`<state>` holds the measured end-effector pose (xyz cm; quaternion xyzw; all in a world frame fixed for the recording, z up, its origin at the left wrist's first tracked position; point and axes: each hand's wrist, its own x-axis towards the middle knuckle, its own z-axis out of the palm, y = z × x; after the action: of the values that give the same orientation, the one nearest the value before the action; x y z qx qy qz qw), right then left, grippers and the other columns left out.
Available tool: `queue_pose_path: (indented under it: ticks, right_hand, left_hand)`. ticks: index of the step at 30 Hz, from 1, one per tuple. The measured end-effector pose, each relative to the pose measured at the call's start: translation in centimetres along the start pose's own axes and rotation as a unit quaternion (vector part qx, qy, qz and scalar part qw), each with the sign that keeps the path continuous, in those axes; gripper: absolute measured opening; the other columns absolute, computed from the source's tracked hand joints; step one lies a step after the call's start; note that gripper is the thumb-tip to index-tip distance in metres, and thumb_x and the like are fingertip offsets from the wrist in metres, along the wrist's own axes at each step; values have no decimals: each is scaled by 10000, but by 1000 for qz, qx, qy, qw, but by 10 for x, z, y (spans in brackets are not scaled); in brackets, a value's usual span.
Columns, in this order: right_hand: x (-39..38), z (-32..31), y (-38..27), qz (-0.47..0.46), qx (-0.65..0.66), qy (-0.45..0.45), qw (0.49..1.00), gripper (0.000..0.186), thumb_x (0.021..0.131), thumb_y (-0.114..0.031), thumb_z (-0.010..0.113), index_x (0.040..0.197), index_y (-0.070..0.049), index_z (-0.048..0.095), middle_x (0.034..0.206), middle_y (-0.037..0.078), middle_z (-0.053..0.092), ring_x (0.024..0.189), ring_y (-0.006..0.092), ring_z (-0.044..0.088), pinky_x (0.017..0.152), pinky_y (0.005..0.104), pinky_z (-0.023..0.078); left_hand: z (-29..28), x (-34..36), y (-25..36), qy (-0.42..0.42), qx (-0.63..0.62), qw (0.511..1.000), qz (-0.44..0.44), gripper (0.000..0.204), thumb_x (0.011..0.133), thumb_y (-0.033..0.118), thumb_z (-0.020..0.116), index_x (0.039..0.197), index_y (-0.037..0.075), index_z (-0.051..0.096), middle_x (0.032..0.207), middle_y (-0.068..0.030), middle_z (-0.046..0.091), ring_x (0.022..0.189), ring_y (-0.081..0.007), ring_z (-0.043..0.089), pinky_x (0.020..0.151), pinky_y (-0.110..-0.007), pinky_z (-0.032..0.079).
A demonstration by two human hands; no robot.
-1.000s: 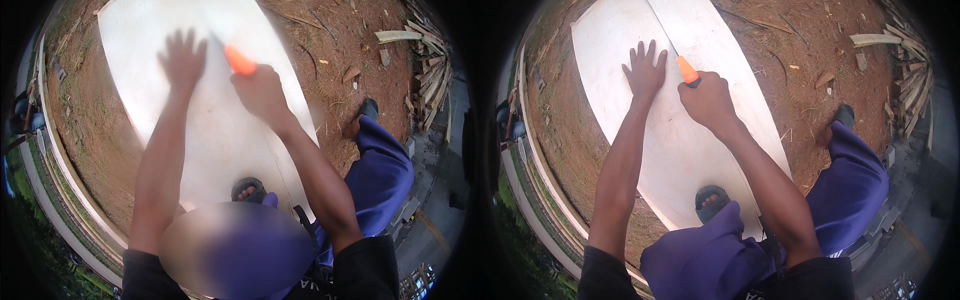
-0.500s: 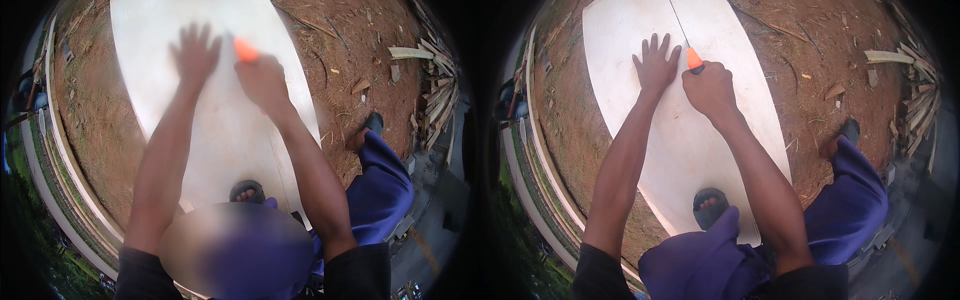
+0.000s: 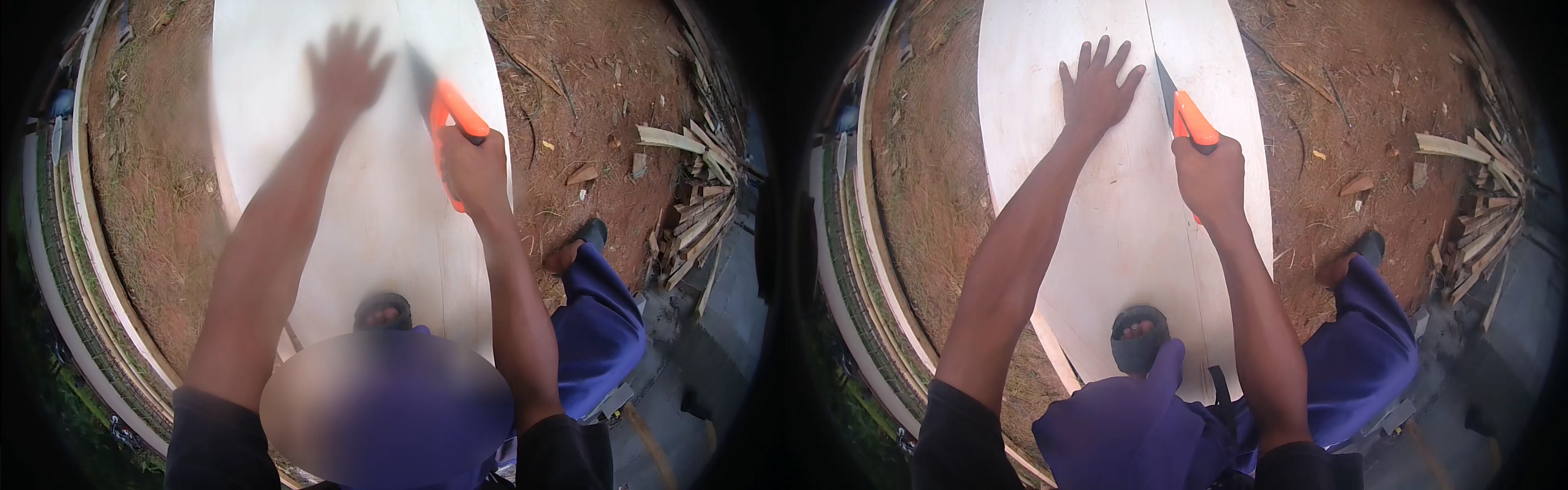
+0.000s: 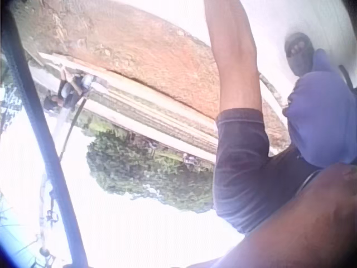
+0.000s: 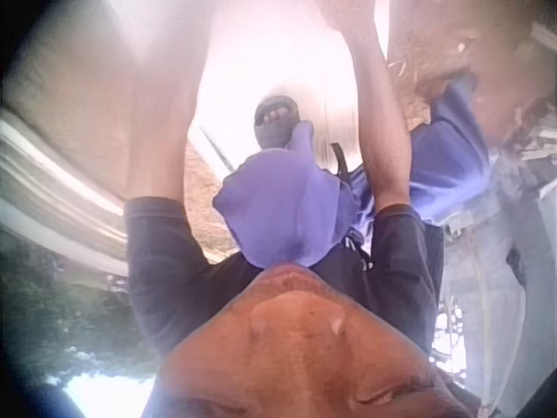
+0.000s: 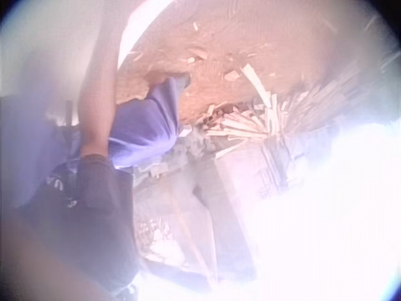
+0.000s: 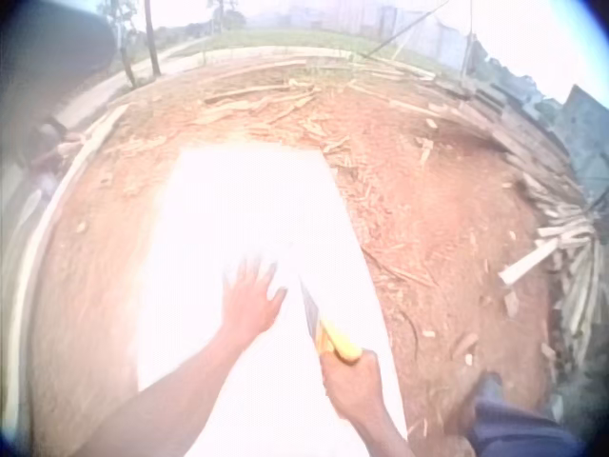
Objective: The person uses a hand saw to cut a long plank of light-colored wood placed on the ground. They hold the saw with their right hand and stabilize the wood with their left hand, sawing back and forth along a straight line. The cut progresses steadily through the plank.
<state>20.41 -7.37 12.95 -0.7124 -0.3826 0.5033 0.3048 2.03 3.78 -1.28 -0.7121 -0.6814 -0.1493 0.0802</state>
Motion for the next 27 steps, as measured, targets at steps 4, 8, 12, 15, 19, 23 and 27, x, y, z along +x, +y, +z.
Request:
queue_pose_path:
  ticks: [4, 8, 12, 15, 19, 23, 27]
  right_hand:
    - [-49, -13, 1, 4, -17, -23, 1000, 219, 913, -125, 623, 764, 27, 573, 635, -2, 508, 610, 74, 467, 555, 320, 390]
    - [-207, -87, 24, 32, -21, -21, 999, 214, 887, 17, 577, 682, -10, 520, 546, 36, 524, 449, 93, 479, 446, 267, 391]
    - [-187, -77, 32, 5, -24, -17, 1000, 204, 905, -20, 583, 705, 2, 549, 539, 28, 520, 440, 88, 470, 443, 272, 391]
    - [-68, -20, 28, -7, 9, -23, 1000, 183, 925, -80, 605, 783, 28, 564, 630, 1, 496, 593, 59, 443, 535, 292, 378]
    - [-14, -4, -13, 25, 2, -23, 999, 216, 912, -171, 650, 832, 27, 619, 650, 62, 600, 607, 127, 585, 600, 342, 470]
    - [-35, -3, -1, -46, 2, 16, 999, 255, 927, -222, 700, 851, 8, 619, 646, 19, 577, 585, 100, 534, 583, 316, 442]
    - [-129, -37, 12, 16, 60, 10, 998, 216, 925, -135, 730, 822, -2, 594, 659, -35, 534, 616, 48, 460, 551, 263, 383]
  left_hand:
    - [1, -9, -9, -5, 15, 1000, 1, 604, 1023, 615, 445, 1531, 291, 489, 1629, -62, 404, 1535, -315, 304, 1216, -667, 196]
    - [-9, -3, -9, 6, 5, 1000, 2, 604, 1026, 616, 440, 1536, 295, 482, 1630, -63, 403, 1536, -315, 303, 1219, -665, 192]
    - [-18, -7, -4, -20, 12, 1000, 6, 607, 1030, 625, 419, 1538, 297, 479, 1639, -65, 387, 1545, -313, 284, 1226, -659, 179]
    - [-9, -9, -7, -20, 13, 1000, 0, 612, 1033, 626, 405, 1543, 293, 473, 1653, -62, 363, 1558, -307, 253, 1231, -657, 161]
    - [-8, -2, -4, -16, 14, 1000, 7, 614, 1032, 620, 413, 1543, 286, 474, 1651, -66, 366, 1551, -311, 266, 1223, -666, 163]
    - [-8, 2, 0, -16, 6, 1000, 3, 607, 1033, 611, 422, 1541, 282, 477, 1642, -69, 382, 1545, -315, 280, 1216, -668, 179]
    - [-11, -6, -9, -19, 11, 1000, 3, 604, 1031, 605, 436, 1540, 282, 480, 1637, -68, 393, 1539, -323, 294, 1217, -665, 183]
